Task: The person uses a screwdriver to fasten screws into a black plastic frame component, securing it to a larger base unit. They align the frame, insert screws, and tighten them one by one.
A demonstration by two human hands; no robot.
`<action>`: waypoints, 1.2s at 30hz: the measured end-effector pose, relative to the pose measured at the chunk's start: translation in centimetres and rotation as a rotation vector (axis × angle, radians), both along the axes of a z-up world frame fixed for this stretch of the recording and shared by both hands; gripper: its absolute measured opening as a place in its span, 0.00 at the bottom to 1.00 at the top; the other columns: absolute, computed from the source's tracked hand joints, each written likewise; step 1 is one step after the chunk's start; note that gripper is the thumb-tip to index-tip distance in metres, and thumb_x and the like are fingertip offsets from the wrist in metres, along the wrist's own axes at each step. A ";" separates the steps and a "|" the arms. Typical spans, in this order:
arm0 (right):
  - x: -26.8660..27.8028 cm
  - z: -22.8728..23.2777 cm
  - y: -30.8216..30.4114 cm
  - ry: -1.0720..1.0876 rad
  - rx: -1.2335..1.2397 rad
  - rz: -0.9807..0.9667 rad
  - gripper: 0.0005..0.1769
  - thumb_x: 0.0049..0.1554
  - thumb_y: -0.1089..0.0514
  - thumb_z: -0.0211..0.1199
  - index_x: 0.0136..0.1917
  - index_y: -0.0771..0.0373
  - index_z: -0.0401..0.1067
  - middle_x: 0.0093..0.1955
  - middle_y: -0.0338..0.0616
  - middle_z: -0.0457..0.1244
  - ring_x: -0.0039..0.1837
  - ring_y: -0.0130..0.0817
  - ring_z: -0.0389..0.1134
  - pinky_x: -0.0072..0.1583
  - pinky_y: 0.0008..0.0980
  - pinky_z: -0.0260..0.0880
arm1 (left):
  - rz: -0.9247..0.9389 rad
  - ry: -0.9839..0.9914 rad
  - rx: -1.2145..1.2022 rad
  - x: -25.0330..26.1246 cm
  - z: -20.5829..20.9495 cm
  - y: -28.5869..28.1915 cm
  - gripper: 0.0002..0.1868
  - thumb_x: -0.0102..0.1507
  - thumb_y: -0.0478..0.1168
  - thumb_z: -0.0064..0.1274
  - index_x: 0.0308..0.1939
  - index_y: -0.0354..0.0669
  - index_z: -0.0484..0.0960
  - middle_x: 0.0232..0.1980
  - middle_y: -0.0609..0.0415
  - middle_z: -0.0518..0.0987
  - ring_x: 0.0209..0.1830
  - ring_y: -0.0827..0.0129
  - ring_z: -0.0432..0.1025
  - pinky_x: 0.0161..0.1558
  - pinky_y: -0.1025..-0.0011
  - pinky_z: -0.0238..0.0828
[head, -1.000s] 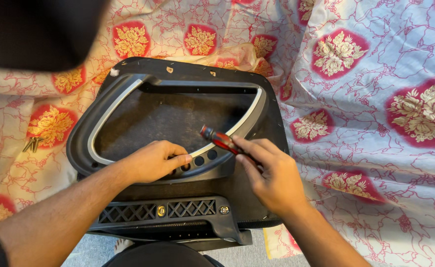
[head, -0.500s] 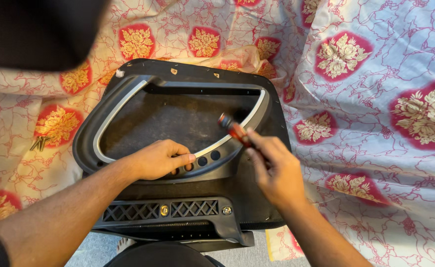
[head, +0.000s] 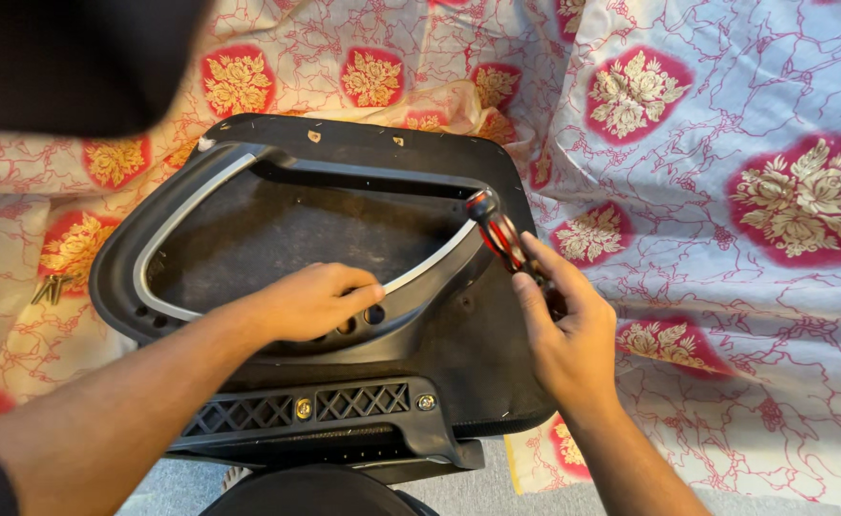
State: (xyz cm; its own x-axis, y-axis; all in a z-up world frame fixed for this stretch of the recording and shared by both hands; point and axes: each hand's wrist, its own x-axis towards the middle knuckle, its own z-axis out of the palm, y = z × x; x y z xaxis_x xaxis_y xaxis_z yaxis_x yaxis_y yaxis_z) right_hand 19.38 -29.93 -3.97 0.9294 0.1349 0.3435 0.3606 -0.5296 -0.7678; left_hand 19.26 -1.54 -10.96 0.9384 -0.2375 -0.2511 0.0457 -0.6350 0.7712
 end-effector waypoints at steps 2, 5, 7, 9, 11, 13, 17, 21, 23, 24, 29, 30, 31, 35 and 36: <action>0.0 -0.3 0.4 -0.102 -0.017 -0.020 0.22 0.62 0.60 0.63 0.69 0.58 0.72 0.47 0.48 0.69 0.42 0.34 0.63 0.46 0.34 0.66 | 0.058 0.000 0.004 1.1 0.1 -2.0 0.21 0.67 0.56 0.45 0.50 0.47 0.85 0.32 0.52 0.86 0.29 0.70 0.78 0.35 0.65 0.73; 0.1 -0.8 0.8 0.049 -0.317 0.145 0.23 0.57 0.59 0.65 0.67 0.55 0.74 0.44 0.49 0.69 0.40 0.37 0.69 0.46 0.34 0.69 | 0.086 0.037 0.005 1.1 0.5 -2.8 0.22 0.68 0.56 0.45 0.47 0.46 0.86 0.29 0.55 0.85 0.24 0.70 0.73 0.30 0.64 0.69; 0.4 -0.8 0.9 -0.044 -0.340 0.165 0.23 0.57 0.59 0.66 0.66 0.55 0.74 0.44 0.50 0.68 0.43 0.41 0.69 0.47 0.35 0.69 | 0.112 0.098 -0.002 0.9 0.8 -2.5 0.22 0.68 0.57 0.45 0.46 0.46 0.86 0.28 0.56 0.83 0.20 0.70 0.69 0.27 0.64 0.66; 0.6 -0.5 0.6 -0.121 -0.284 0.159 0.22 0.58 0.59 0.65 0.66 0.56 0.74 0.45 0.50 0.68 0.45 0.43 0.70 0.49 0.36 0.69 | 0.150 0.179 -0.021 1.0 1.1 -2.5 0.21 0.67 0.57 0.46 0.46 0.48 0.85 0.27 0.58 0.82 0.18 0.71 0.66 0.24 0.65 0.63; 0.7 -0.3 0.2 -0.179 -0.144 0.131 0.22 0.60 0.60 0.63 0.68 0.58 0.71 0.47 0.49 0.68 0.47 0.42 0.72 0.51 0.36 0.69 | 0.132 0.168 -0.028 1.2 1.2 -2.6 0.21 0.68 0.58 0.45 0.46 0.48 0.86 0.27 0.58 0.82 0.18 0.73 0.65 0.23 0.66 0.63; 0.9 -0.2 0.3 -0.225 -0.191 0.086 0.22 0.61 0.60 0.63 0.69 0.59 0.71 0.47 0.52 0.67 0.47 0.44 0.70 0.52 0.36 0.69 | 0.128 0.153 -0.013 1.1 1.2 -2.6 0.23 0.68 0.59 0.45 0.45 0.47 0.87 0.27 0.57 0.82 0.18 0.74 0.66 0.23 0.66 0.63; 2.5 0.2 0.5 -0.009 -0.545 0.058 0.24 0.57 0.58 0.67 0.67 0.54 0.74 0.43 0.55 0.68 0.47 0.50 0.68 0.49 0.41 0.66 | 0.144 0.162 0.012 1.1 1.3 -2.7 0.24 0.68 0.60 0.45 0.46 0.47 0.86 0.28 0.57 0.83 0.18 0.73 0.67 0.24 0.66 0.64; 3.8 0.8 -0.6 -0.177 -0.205 0.048 0.23 0.60 0.59 0.64 0.68 0.58 0.72 0.48 0.51 0.69 0.47 0.43 0.71 0.52 0.36 0.69 | 0.122 0.142 0.028 0.3 1.6 -1.9 0.23 0.66 0.59 0.45 0.48 0.51 0.87 0.27 0.55 0.84 0.18 0.71 0.68 0.24 0.65 0.64; 3.7 0.7 -1.1 -0.136 -0.121 -0.049 0.25 0.60 0.60 0.62 0.71 0.57 0.70 0.47 0.48 0.69 0.44 0.46 0.68 0.50 0.38 0.69 | 0.097 0.166 0.053 -0.5 1.7 -0.9 0.23 0.66 0.59 0.46 0.46 0.49 0.88 0.27 0.54 0.84 0.19 0.70 0.69 0.24 0.64 0.64; 3.5 0.5 -1.0 -0.201 -0.139 -0.038 0.25 0.61 0.60 0.62 0.71 0.58 0.70 0.46 0.49 0.68 0.44 0.44 0.68 0.50 0.38 0.69 | 0.085 0.176 0.064 -0.8 1.7 -0.4 0.24 0.66 0.59 0.46 0.44 0.47 0.89 0.27 0.54 0.84 0.19 0.70 0.70 0.25 0.64 0.65; 2.9 0.0 -0.1 -0.068 -0.497 0.021 0.28 0.57 0.61 0.65 0.71 0.52 0.72 0.39 0.54 0.65 0.40 0.43 0.66 0.47 0.40 0.65 | 0.006 0.076 0.109 -0.8 1.4 0.3 0.27 0.65 0.62 0.47 0.40 0.44 0.90 0.25 0.52 0.84 0.22 0.70 0.74 0.27 0.65 0.68; 2.9 0.3 -0.3 -0.092 -0.461 0.014 0.27 0.57 0.60 0.65 0.70 0.52 0.73 0.40 0.54 0.65 0.41 0.43 0.66 0.47 0.39 0.66 | 0.000 0.072 0.131 -0.6 1.4 0.3 0.27 0.65 0.62 0.47 0.40 0.44 0.89 0.25 0.52 0.84 0.22 0.70 0.75 0.28 0.64 0.68; 3.0 0.5 -0.2 -0.114 -0.423 0.013 0.26 0.58 0.60 0.65 0.69 0.51 0.73 0.42 0.53 0.66 0.41 0.42 0.67 0.47 0.39 0.67 | 0.014 0.103 0.111 -0.8 1.4 0.5 0.27 0.65 0.62 0.47 0.40 0.44 0.89 0.25 0.51 0.84 0.22 0.69 0.75 0.27 0.64 0.69; 1.9 1.4 -0.5 -0.116 -0.223 -0.022 0.25 0.61 0.60 0.63 0.71 0.51 0.71 0.44 0.51 0.66 0.40 0.45 0.67 0.46 0.38 0.68 | 0.043 0.146 0.059 -1.1 1.1 0.6 0.27 0.64 0.62 0.47 0.41 0.45 0.90 0.26 0.51 0.84 0.20 0.67 0.75 0.27 0.63 0.70; 1.4 1.3 0.0 -0.160 -0.220 0.041 0.25 0.60 0.60 0.63 0.70 0.51 0.71 0.45 0.51 0.67 0.41 0.43 0.68 0.46 0.37 0.69 | 0.049 0.136 0.051 -1.1 1.0 0.7 0.27 0.64 0.62 0.47 0.41 0.46 0.90 0.25 0.51 0.84 0.20 0.67 0.75 0.27 0.63 0.71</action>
State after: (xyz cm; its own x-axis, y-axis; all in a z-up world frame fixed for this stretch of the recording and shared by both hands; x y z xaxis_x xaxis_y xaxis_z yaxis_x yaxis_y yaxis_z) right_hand 20.74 -29.93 -2.66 0.8580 0.2585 0.4438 0.4924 -0.6597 -0.5677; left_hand 18.11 -0.89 -9.93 0.9050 -0.1759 -0.3873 0.1792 -0.6680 0.7223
